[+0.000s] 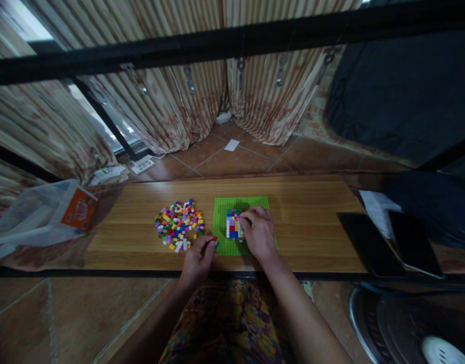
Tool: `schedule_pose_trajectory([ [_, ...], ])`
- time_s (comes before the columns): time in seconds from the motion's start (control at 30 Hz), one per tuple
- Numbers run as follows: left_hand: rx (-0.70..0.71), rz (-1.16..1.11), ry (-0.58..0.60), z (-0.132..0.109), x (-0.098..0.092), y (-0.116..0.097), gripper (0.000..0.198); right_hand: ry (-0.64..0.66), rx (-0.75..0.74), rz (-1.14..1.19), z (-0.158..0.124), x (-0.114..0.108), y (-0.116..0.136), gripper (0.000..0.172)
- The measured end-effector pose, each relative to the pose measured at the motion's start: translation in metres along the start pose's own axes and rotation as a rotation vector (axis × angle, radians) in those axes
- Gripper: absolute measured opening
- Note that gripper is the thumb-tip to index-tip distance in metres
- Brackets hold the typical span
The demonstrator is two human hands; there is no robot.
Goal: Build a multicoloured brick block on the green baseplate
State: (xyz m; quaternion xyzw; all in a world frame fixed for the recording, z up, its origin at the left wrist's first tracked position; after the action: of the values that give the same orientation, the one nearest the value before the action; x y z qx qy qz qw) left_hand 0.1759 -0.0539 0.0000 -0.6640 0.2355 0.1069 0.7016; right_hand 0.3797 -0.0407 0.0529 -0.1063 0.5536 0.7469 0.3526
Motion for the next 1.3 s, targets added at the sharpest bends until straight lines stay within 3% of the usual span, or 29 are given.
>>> schedule_pose_trajectory([
  [0.27,0.017,-0.004,0.018,0.001,0.0,-0.001,0.022,0.052,-0.098,-0.031,0.004,0.006,0.007,0.023],
  [0.5,0.023,0.01,0.029,0.001,0.002,0.002,0.02,-0.045,0.081,0.188,0.001,0.004,-0.009,0.021],
  [0.8,0.027,0.04,0.044,0.001,0.0,-0.003,0.021,-0.188,0.133,0.246,-0.005,-0.001,-0.022,0.025],
  [1.3,0.017,0.02,0.016,0.001,-0.001,-0.004,0.018,-0.184,0.305,0.373,-0.007,0.017,-0.039,0.034],
])
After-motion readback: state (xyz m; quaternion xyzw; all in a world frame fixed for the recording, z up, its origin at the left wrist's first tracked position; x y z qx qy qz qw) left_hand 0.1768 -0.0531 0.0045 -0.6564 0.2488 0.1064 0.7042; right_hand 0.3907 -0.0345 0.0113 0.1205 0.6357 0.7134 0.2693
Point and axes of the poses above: each hand's wrist, its own z-axis towards the middle knuckle, its own x-axis out of the palm, y = z × x, the point moved 7 cm from there along z, towards the middle knuckle, and after that the axes turned 10 degrees about z, right-handed, at the moved point
